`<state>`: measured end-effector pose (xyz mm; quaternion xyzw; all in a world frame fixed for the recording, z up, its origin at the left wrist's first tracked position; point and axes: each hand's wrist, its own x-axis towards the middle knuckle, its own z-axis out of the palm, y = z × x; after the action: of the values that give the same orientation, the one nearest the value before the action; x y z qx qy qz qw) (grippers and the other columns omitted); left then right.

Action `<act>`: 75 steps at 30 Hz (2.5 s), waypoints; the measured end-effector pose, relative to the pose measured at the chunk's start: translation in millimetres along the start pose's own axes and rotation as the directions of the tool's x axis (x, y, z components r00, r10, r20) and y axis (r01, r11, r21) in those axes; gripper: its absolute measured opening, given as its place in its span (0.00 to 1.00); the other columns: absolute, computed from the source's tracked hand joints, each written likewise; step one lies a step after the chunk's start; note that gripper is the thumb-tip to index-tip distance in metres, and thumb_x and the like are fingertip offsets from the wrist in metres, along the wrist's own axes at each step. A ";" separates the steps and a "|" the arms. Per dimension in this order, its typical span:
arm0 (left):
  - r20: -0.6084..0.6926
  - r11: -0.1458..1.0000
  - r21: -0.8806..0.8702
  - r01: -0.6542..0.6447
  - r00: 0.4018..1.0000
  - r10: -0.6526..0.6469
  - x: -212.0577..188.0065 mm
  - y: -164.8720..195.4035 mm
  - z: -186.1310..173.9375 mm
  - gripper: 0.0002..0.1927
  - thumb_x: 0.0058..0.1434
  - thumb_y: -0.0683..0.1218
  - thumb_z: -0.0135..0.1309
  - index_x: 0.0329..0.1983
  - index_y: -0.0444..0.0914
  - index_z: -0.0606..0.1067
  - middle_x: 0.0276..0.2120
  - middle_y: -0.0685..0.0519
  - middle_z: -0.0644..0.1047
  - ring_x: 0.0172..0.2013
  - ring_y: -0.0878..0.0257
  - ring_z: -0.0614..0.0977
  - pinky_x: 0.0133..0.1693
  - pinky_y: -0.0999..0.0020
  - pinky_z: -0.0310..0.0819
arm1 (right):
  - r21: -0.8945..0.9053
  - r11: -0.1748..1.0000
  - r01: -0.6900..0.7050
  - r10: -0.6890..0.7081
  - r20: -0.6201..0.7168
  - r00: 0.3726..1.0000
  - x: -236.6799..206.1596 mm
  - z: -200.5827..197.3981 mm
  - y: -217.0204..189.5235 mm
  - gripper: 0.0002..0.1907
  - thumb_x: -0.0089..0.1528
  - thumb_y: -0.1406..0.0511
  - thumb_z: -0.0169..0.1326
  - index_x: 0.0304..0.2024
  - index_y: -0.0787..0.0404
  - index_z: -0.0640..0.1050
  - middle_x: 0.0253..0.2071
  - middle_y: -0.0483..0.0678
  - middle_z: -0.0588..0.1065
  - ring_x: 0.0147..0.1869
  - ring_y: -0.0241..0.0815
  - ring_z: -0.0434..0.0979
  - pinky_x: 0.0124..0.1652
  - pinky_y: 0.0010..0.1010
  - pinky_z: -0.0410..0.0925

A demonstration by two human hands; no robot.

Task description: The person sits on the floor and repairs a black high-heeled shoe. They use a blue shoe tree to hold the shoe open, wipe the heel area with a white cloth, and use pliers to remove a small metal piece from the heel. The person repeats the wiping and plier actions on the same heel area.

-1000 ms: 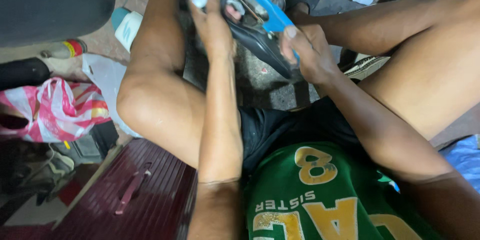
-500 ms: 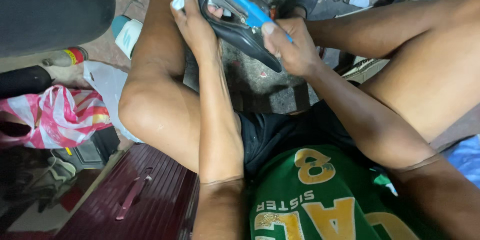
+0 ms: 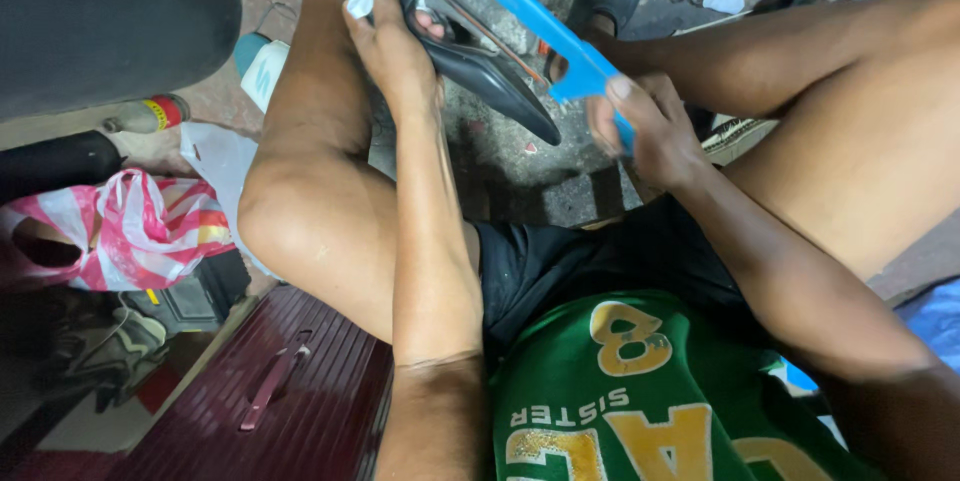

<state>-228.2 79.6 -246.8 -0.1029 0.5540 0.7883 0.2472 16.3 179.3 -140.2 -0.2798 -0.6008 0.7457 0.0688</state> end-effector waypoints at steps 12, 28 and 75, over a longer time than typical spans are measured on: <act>-0.027 0.999 -0.002 -0.037 0.999 0.037 6.4 -3.2 -1.2 0.09 0.70 0.43 0.47 0.50 0.33 0.68 0.27 0.50 0.73 0.19 0.66 0.73 0.19 0.71 0.70 | -0.169 0.986 -0.006 -0.004 -0.061 0.998 5.3 1.6 20.8 0.34 0.73 0.47 0.38 0.19 0.60 0.70 0.21 0.45 0.70 0.29 0.36 0.71 0.34 0.28 0.63; -0.052 0.988 -0.137 0.068 0.996 -0.076 13.6 -4.9 0.5 0.09 0.69 0.45 0.49 0.49 0.35 0.70 0.29 0.51 0.74 0.21 0.66 0.74 0.22 0.71 0.71 | 0.013 1.000 0.019 -0.018 -0.073 0.997 -23.8 -4.3 32.7 0.30 0.71 0.48 0.43 0.23 0.62 0.70 0.20 0.46 0.69 0.25 0.39 0.68 0.30 0.33 0.61; -0.061 0.995 -0.098 -0.018 0.998 0.012 11.2 1.3 16.5 0.10 0.71 0.45 0.46 0.48 0.33 0.69 0.27 0.50 0.74 0.19 0.67 0.73 0.19 0.71 0.70 | -0.295 0.954 0.063 -0.057 0.027 0.998 -12.8 -1.2 -20.0 0.33 0.74 0.48 0.35 0.21 0.60 0.71 0.20 0.42 0.68 0.24 0.36 0.67 0.29 0.30 0.60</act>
<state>-236.5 97.6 -244.6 -0.1347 0.5223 0.8131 0.2189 22.9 180.1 -117.4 -0.2619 -0.7142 0.6477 0.0435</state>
